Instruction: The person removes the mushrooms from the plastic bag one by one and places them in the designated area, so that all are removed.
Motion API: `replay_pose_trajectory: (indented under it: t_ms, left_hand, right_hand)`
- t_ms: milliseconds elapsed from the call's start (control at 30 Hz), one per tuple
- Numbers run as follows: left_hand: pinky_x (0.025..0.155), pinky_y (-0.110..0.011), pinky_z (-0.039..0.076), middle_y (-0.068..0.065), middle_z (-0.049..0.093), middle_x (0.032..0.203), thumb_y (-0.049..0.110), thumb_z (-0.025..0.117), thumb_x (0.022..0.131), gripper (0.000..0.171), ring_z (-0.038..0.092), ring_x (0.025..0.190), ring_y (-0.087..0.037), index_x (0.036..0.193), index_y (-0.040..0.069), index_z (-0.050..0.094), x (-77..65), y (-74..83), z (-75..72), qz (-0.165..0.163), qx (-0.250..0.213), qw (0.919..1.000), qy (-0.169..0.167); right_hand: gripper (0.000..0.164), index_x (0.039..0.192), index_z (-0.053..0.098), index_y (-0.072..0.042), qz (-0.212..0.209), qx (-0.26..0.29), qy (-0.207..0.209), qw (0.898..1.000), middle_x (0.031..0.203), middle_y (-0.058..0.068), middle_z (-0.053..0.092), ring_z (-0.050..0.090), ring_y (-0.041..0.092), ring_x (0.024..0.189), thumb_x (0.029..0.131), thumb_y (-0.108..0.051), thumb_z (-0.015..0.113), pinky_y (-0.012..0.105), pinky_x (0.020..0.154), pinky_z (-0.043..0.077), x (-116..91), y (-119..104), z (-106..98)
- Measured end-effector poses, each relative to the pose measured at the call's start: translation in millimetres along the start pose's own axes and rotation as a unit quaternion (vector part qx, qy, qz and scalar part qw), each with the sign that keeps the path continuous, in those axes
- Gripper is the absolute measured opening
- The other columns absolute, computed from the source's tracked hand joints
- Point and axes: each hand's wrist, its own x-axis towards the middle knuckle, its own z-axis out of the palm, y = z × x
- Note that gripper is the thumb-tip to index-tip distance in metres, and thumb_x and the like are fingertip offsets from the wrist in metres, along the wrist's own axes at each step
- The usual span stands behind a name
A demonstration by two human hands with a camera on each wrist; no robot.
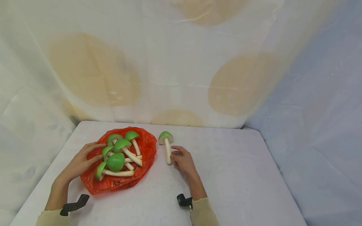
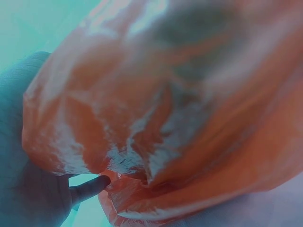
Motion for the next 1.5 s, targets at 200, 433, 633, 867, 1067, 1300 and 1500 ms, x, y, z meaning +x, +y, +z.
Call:
replay_pose_trajectory:
  t_ms: [200, 433, 633, 867, 1067, 1300, 1500]
  left_hand:
    - [0.103, -0.077, 0.031, -0.023, 0.035, 0.152, 0.031, 0.065, 0.098, 0.046, 0.032, 0.140, -0.049, 0.141, 0.015, 0.056, 0.0, -0.7, -0.5, 0.000, -0.001, 1.0000, -0.002]
    - [0.104, -0.077, 0.030, -0.023, 0.036, 0.151, 0.029, 0.065, 0.099, 0.045, 0.032, 0.140, -0.049, 0.140, 0.014, 0.056, -0.2, -1.1, -1.1, 0.003, -0.004, 1.0000, 0.001]
    - [0.104, -0.077, 0.030, -0.023, 0.036, 0.151, 0.029, 0.065, 0.099, 0.045, 0.032, 0.140, -0.048, 0.140, 0.014, 0.056, -1.8, 1.3, -3.0, -0.002, -0.005, 1.0000, 0.003]
    - [0.105, -0.076, 0.030, -0.022, 0.038, 0.150, 0.032, 0.065, 0.098, 0.046, 0.034, 0.140, -0.047, 0.140, 0.014, 0.057, -0.4, 0.3, -1.6, 0.001, -0.005, 1.0000, 0.005]
    - [0.104, -0.076, 0.031, -0.022, 0.037, 0.150, 0.033, 0.064, 0.099, 0.047, 0.033, 0.139, -0.048, 0.141, 0.015, 0.056, -2.3, -0.4, -0.1, -0.007, -0.006, 1.0000, -0.001]
    - [0.104, -0.076, 0.032, -0.023, 0.038, 0.150, 0.031, 0.065, 0.099, 0.047, 0.035, 0.139, -0.047, 0.142, 0.014, 0.055, -3.0, -0.7, 0.3, -0.003, -0.004, 1.0000, 0.001]
    - [0.104, -0.076, 0.033, -0.022, 0.039, 0.150, 0.029, 0.064, 0.099, 0.046, 0.035, 0.138, -0.047, 0.141, 0.014, 0.056, -1.6, -1.9, 1.5, 0.006, -0.005, 1.0000, 0.005]
  right_hand:
    - [0.039, 0.131, 0.065, -0.018, -0.013, -0.022, 0.008, 1.000, 0.114, 0.010, 0.061, 0.051, 0.019, 0.070, 0.091, -0.017, 0.070, 0.025, 0.054, 0.041, -1, -5, 0]
    - [0.033, 0.126, 0.068, -0.019, -0.041, -0.034, -0.013, 0.998, 0.113, 0.010, 0.060, 0.047, 0.018, 0.068, 0.094, -0.025, 0.071, 0.025, 0.056, 0.041, -6, -18, 3]
    - [0.030, 0.124, 0.068, -0.018, -0.062, -0.030, -0.055, 0.996, 0.113, 0.011, 0.060, 0.047, 0.018, 0.068, 0.095, -0.025, 0.069, 0.022, 0.058, 0.045, -18, -40, 22]
    - [0.032, 0.128, 0.066, -0.011, -0.088, -0.012, -0.121, 0.989, 0.101, 0.009, 0.056, 0.040, 0.016, 0.060, 0.097, -0.020, 0.066, 0.020, 0.049, 0.036, -24, -52, 61]
    - [0.033, 0.129, 0.067, -0.012, -0.085, -0.017, -0.173, 0.981, 0.093, 0.006, 0.060, 0.041, 0.013, 0.055, 0.096, -0.019, 0.068, 0.021, 0.046, 0.034, -17, -49, 98]
    - [0.035, 0.129, 0.067, -0.007, -0.058, -0.005, -0.168, 0.984, 0.096, 0.007, 0.063, 0.044, 0.014, 0.055, 0.096, -0.017, 0.069, 0.020, 0.045, 0.033, -4, -41, 115]
    - [0.032, 0.125, 0.067, -0.005, -0.062, -0.035, -0.163, 0.984, 0.093, 0.005, 0.061, 0.045, 0.013, 0.055, 0.094, -0.011, 0.070, 0.022, 0.050, 0.039, 4, -34, 115]
